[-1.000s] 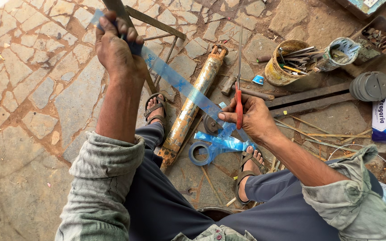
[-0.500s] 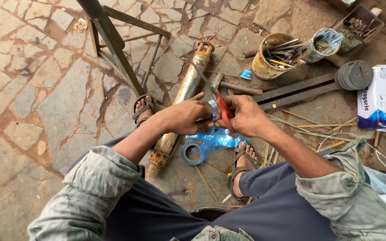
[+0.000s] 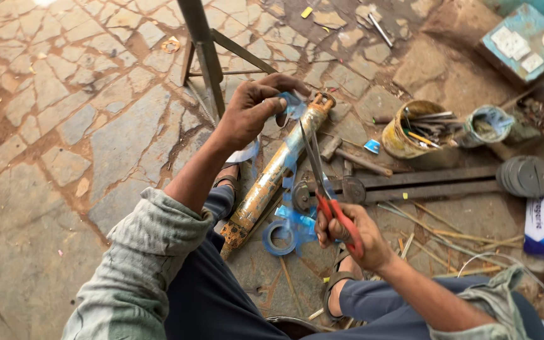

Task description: The person applies blue tape to the end of a long cylindrical pump motor, using shears to cut the tape into strips and then pressing the strips onto the component by hand.

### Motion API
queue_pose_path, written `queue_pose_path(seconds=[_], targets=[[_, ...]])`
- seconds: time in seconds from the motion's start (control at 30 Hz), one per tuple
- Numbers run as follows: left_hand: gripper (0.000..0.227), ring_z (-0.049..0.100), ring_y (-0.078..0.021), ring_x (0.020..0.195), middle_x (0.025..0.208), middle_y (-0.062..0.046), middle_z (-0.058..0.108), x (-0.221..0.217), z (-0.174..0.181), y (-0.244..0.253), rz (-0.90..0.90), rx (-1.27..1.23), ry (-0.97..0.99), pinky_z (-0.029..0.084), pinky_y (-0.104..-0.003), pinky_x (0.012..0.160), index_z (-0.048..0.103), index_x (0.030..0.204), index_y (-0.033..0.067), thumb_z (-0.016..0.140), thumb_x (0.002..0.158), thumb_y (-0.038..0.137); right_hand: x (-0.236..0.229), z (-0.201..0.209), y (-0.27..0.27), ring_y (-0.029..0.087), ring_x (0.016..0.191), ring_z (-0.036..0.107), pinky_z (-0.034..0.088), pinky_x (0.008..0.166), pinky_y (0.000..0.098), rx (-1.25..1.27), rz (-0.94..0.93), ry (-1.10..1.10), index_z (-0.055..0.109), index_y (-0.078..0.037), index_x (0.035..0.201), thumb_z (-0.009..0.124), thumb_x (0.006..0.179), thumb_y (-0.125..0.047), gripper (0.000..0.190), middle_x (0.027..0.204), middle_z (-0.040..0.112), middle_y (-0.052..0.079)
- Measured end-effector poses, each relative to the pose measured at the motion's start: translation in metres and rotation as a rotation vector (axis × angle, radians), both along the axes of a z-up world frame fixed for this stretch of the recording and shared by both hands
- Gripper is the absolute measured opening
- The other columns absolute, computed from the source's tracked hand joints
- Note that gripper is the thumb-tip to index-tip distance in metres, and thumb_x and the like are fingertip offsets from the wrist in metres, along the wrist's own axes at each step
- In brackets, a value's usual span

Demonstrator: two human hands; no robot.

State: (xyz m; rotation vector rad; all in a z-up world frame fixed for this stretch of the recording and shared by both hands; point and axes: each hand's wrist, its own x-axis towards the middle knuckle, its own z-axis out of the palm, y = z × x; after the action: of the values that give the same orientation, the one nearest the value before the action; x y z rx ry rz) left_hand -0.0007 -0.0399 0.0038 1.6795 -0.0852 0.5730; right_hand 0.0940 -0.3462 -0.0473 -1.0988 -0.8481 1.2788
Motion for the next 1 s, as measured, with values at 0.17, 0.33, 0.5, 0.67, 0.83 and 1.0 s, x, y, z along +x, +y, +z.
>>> queue_pose_path(seconds=[0.17, 0.33, 0.5, 0.67, 0.83, 1.0], targets=[[0.026, 0.069, -0.0129, 0.093, 0.122, -0.012, 0.074, 0.009, -0.006, -0.013, 0.048, -0.044, 0.016, 0.059, -0.026, 0.073, 0.062, 0.069, -0.0003, 0.057, 0.095, 0.003, 0.005, -0.002, 0.002, 0.014, 0.072, 0.06, 0.048, 0.065, 0.0286, -0.034, -0.019, -0.002, 0.063, -0.001, 0.091, 0.077, 0.084, -0.059, 0.06, 0.077, 0.06, 0.005], [0.018, 0.066, -0.0097, 0.086, 0.12, -0.012, 0.07, 0.011, -0.002, -0.038, -0.049, -0.133, 0.045, 0.057, -0.024, 0.071, 0.072, 0.089, -0.0067, 0.058, 0.094, 0.004, 0.005, 0.0, 0.009, 0.013, 0.067, 0.055, 0.048, 0.062, 0.0289, -0.021, -0.075, -0.048, 0.058, -0.004, 0.086, 0.076, 0.091, -0.045, 0.046, 0.071, 0.054, 0.002], [0.021, 0.067, -0.0111, 0.075, 0.119, -0.009, 0.066, 0.012, 0.002, -0.045, -0.074, -0.199, 0.096, 0.058, -0.026, 0.059, 0.072, 0.082, -0.0072, 0.059, 0.092, 0.007, 0.006, 0.004, 0.009, 0.012, 0.065, 0.056, 0.049, 0.062, 0.0281, -0.045, -0.094, -0.086, 0.058, -0.005, 0.084, 0.072, 0.093, -0.045, 0.044, 0.069, 0.055, 0.001], [0.023, 0.065, -0.0092, 0.088, 0.118, -0.009, 0.068, 0.013, 0.001, -0.047, -0.053, -0.052, 0.067, 0.056, -0.024, 0.068, 0.076, 0.092, -0.006, 0.063, 0.095, 0.013, 0.007, 0.004, 0.009, 0.012, 0.065, 0.055, 0.049, 0.062, 0.0278, -0.042, -0.112, -0.1, 0.058, -0.005, 0.084, 0.073, 0.092, -0.048, 0.046, 0.069, 0.054, 0.001], [0.025, 0.065, -0.0097, 0.085, 0.117, -0.009, 0.069, 0.015, 0.001, -0.048, -0.071, -0.067, 0.067, 0.054, -0.024, 0.068, 0.076, 0.088, -0.0066, 0.065, 0.096, 0.014, 0.009, 0.005, 0.008, 0.011, 0.064, 0.056, 0.049, 0.061, 0.0267, -0.051, -0.117, -0.157, 0.058, -0.005, 0.083, 0.07, 0.094, -0.048, 0.046, 0.069, 0.055, 0.001], [0.022, 0.064, -0.0089, 0.084, 0.118, -0.009, 0.069, 0.015, 0.002, -0.048, -0.048, -0.065, 0.107, 0.054, -0.024, 0.067, 0.076, 0.086, -0.0064, 0.063, 0.092, 0.011, 0.008, 0.005, 0.008, 0.011, 0.063, 0.055, 0.048, 0.059, 0.0255, -0.07, -0.124, -0.149, 0.059, -0.005, 0.084, 0.071, 0.094, -0.044, 0.042, 0.069, 0.055, 0.001]])
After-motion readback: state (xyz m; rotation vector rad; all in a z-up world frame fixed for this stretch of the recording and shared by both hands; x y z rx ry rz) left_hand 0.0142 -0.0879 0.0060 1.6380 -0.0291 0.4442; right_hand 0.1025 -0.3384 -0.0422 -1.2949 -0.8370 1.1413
